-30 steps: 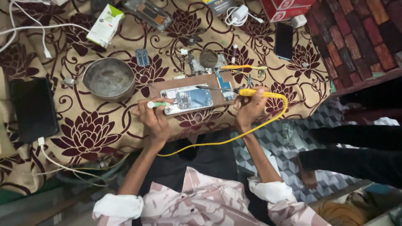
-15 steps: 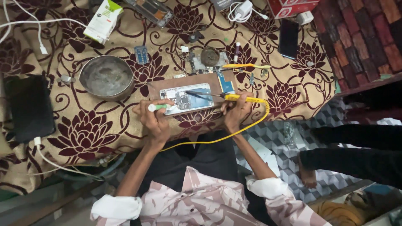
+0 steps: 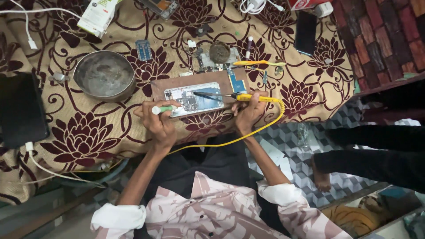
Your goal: The person uses a soldering iron and solder wire to work on a disassembled mobile phone motherboard. They repeatedly apply solder to various points on the circuit board while holding the device steady with the other hand.
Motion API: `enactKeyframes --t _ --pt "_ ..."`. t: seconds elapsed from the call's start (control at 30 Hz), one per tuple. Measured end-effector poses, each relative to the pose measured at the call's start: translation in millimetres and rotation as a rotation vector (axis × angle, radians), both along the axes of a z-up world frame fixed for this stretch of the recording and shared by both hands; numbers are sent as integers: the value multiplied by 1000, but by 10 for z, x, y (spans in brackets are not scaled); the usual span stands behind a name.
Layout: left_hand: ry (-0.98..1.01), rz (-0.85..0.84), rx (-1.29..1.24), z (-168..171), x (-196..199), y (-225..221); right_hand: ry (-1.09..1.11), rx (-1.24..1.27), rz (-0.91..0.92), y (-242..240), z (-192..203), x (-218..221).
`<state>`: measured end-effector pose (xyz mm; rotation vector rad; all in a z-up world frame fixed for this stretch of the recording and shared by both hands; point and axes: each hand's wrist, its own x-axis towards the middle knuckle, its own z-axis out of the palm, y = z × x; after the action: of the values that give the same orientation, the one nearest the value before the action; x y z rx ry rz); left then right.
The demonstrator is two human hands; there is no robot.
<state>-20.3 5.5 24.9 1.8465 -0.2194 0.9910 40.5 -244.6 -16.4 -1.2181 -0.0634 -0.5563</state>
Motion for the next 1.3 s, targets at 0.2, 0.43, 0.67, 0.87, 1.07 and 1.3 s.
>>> enactKeyframes --t 0.2,0.43,0.67,0.87,1.07,1.3 --pt "-41 68 96 43 2 5 73 20 -79 26 71 21" --pt "9 -40 11 60 -49 34 5 -349 -204 23 340 -4" --pt "-17 -15 76 37 6 24 -55 -528 -78 10 761 -41" --pt "-11 16 105 42 -29 24 -112 -587 -31 8 879 128" --pt "-7 -6 73 26 8 36 -100 -400 55 39 800 223" --pt "1 25 125 78 -40 40 21 -326 29 67 749 31"
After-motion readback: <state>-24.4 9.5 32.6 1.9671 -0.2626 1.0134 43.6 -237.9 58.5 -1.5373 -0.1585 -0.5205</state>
